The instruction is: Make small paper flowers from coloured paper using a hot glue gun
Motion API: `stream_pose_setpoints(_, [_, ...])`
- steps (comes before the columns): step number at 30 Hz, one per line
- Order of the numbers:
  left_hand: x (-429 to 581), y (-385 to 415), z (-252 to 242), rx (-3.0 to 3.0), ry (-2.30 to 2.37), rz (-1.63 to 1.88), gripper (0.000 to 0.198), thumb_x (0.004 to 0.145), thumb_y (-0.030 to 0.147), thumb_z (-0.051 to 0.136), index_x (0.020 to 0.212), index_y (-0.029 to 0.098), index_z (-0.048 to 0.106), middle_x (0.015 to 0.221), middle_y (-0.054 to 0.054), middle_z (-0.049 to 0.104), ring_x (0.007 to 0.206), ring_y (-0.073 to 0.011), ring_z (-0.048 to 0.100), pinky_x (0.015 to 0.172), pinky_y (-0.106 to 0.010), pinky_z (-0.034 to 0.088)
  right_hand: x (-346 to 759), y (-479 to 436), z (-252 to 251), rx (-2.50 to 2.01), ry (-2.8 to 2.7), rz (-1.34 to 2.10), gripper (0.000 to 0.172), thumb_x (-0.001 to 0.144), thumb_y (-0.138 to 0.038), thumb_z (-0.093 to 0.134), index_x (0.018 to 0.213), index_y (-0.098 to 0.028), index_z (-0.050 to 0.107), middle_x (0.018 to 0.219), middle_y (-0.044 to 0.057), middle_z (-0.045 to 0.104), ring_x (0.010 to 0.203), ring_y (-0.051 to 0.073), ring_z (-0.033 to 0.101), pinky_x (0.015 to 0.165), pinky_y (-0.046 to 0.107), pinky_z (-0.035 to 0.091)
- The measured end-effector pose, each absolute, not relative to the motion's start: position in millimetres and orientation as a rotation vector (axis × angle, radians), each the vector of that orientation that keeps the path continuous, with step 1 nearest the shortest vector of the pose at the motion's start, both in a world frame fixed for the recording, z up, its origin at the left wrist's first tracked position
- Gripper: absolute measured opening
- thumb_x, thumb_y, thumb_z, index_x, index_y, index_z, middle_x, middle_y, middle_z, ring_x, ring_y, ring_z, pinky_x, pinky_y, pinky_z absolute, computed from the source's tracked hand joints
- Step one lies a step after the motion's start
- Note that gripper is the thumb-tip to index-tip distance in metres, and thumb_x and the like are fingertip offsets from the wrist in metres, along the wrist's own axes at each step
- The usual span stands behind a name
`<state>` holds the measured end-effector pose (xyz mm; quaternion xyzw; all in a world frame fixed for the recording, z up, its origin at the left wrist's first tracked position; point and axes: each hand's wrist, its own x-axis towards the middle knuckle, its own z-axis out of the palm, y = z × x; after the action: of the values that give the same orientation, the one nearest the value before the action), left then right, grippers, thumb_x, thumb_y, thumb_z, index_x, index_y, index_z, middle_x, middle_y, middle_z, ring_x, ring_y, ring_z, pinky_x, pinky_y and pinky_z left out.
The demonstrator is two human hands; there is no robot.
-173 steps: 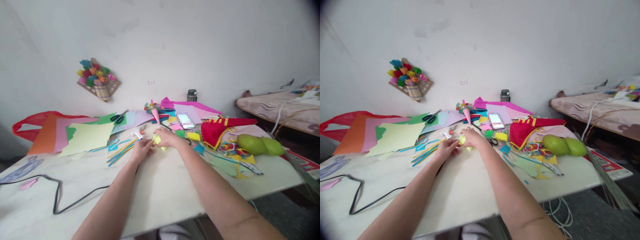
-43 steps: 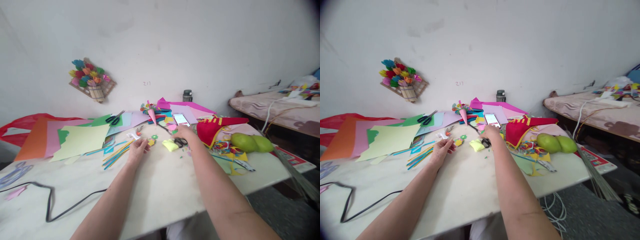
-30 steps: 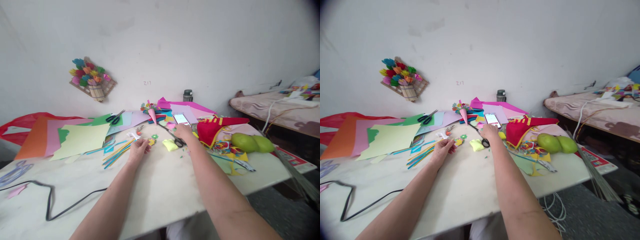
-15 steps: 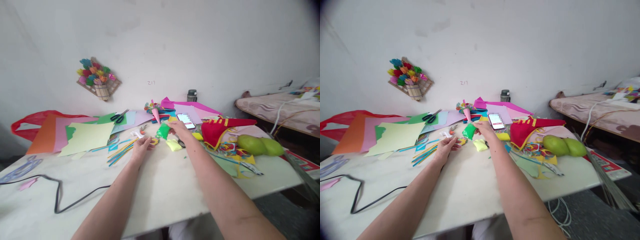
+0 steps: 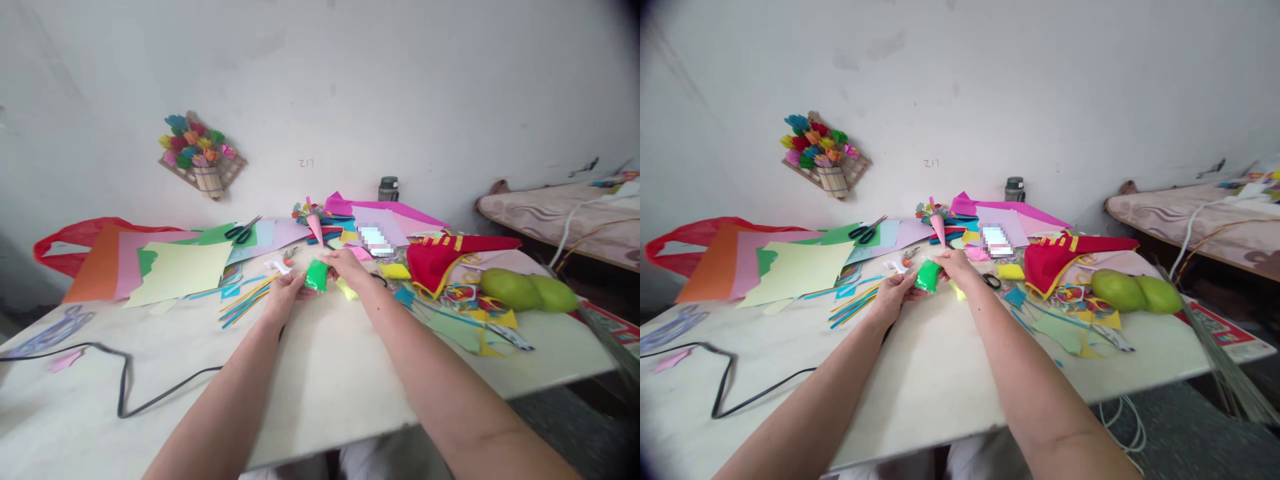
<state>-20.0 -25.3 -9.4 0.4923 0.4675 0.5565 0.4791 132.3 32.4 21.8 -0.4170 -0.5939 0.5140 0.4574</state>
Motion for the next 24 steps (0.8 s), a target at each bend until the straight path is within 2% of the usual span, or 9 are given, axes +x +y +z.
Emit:
stream_pose_setpoints(4, [-15, -29, -3, 1.178, 1.100, 1.444, 0.039, 0.064, 0.050, 0.060, 0.074, 0.012, 0.060, 0.061, -0.004, 0.064, 0.059, -0.0162, 0.063, 0.055, -0.025, 0.048, 127, 32, 21, -1.027, -1.342, 1.307, 0.019, 0.069, -0.026, 0.061, 0.058, -0.013, 0.053, 0.039, -0.002, 0.051, 0.032, 0.008, 0.047, 0.031, 0.018, 0.037])
stream_pose_setpoints(8, [-13, -31, 0, 1.195, 1.078, 1.443, 0.034, 0.058, 0.043, 0.068, 0.071, 0.013, 0.058, 0.061, -0.001, 0.062, 0.064, -0.0173, 0.064, 0.059, -0.026, 0.049, 121, 31, 20, -0.955, -1.217, 1.419, 0.015, 0.074, -0.021, 0.057, 0.062, -0.014, 0.052, 0.043, -0.001, 0.055, 0.039, 0.012, 0.055, 0.037, 0.021, 0.045])
stream_pose_setpoints(15, [-19, -25, -7, 1.160, 1.078, 1.442, 0.035, 0.056, 0.040, 0.071, 0.062, 0.014, 0.048, 0.060, -0.002, 0.060, 0.064, -0.0187, 0.064, 0.060, -0.027, 0.049, 121, 32, 16, -0.864, -1.218, 1.538, 0.012, 0.075, -0.019, 0.057, 0.066, -0.014, 0.051, 0.047, 0.001, 0.058, 0.045, 0.013, 0.059, 0.042, 0.022, 0.048])
stream_pose_setpoints(21, [-18, -25, -1, 1.050, 1.080, 1.476, 0.046, 0.055, 0.052, 0.066, 0.080, 0.013, 0.059, 0.065, -0.005, 0.064, 0.060, -0.0185, 0.062, 0.056, -0.029, 0.049, 127, 34, 18, -0.868, -1.421, 1.375, 0.015, 0.068, -0.026, 0.063, 0.066, -0.013, 0.057, 0.050, -0.001, 0.059, 0.043, 0.009, 0.055, 0.038, 0.018, 0.040])
stream_pose_setpoints(24, [-18, -25, 0, 1.090, 1.116, 1.482, 0.048, 0.054, 0.054, 0.064, 0.078, 0.012, 0.062, 0.063, -0.005, 0.064, 0.058, -0.0169, 0.060, 0.053, -0.028, 0.048, 128, 29, 22, -0.849, -1.580, 1.316, 0.018, 0.066, -0.028, 0.065, 0.062, -0.012, 0.056, 0.045, -0.002, 0.055, 0.041, 0.008, 0.051, 0.035, 0.016, 0.032])
